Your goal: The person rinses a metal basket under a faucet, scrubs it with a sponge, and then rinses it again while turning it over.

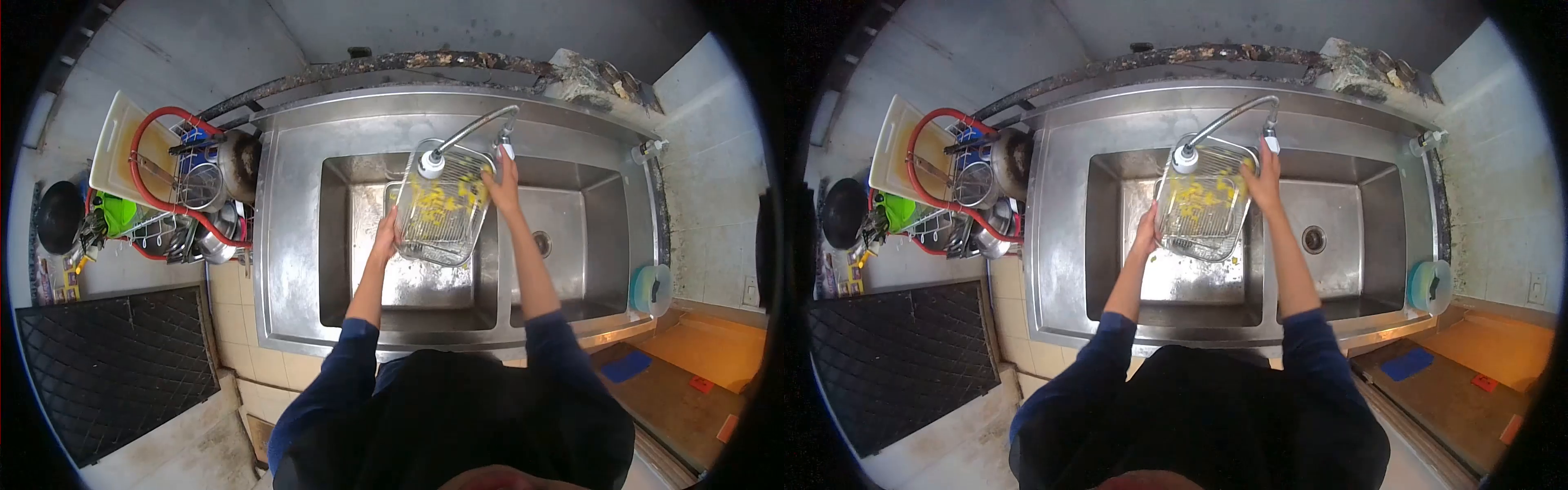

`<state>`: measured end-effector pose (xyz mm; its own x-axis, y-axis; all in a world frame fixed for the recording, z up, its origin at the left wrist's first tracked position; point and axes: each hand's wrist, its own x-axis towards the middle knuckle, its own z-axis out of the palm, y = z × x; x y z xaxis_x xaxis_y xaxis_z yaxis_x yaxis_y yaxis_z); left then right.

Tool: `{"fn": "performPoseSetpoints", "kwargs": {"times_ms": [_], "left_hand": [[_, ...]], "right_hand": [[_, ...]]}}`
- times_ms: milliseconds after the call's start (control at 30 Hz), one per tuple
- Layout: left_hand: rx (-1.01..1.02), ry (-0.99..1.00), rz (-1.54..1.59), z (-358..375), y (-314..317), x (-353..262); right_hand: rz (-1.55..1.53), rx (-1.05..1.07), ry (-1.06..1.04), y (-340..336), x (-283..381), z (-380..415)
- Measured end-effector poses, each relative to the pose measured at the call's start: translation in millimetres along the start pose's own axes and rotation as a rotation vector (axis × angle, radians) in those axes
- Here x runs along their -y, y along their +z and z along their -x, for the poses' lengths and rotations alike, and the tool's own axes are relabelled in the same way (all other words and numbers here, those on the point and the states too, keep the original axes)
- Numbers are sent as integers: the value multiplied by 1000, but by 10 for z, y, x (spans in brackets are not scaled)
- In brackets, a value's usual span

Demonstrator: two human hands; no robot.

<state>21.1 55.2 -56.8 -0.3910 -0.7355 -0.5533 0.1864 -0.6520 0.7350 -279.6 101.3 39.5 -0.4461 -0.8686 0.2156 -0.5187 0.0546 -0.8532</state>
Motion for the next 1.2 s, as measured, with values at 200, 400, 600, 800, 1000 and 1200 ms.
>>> {"fn": "performPoseSetpoints", "kwargs": {"times_ms": [200,400,600,800,1000,1200], "left_hand": [[-199,100,451,260,462,225],[-228,120,355,104,627,151],[-22,-36,219,-190,376,209],[227,-186,476,-200,372,-174],[493,-20,651,-533,443,-2],[421,-255,630,-875,277,-95]], "right_hand": [[-433,-133,777,487,-139,1027],[-791,-81,1093,582,-363,1012],[-547,-90,957,606,-160,890],[-556,-55,993,552,-203,865],[-546,33,993,403,64,766],[-598,69,988,316,-29,748]]}}
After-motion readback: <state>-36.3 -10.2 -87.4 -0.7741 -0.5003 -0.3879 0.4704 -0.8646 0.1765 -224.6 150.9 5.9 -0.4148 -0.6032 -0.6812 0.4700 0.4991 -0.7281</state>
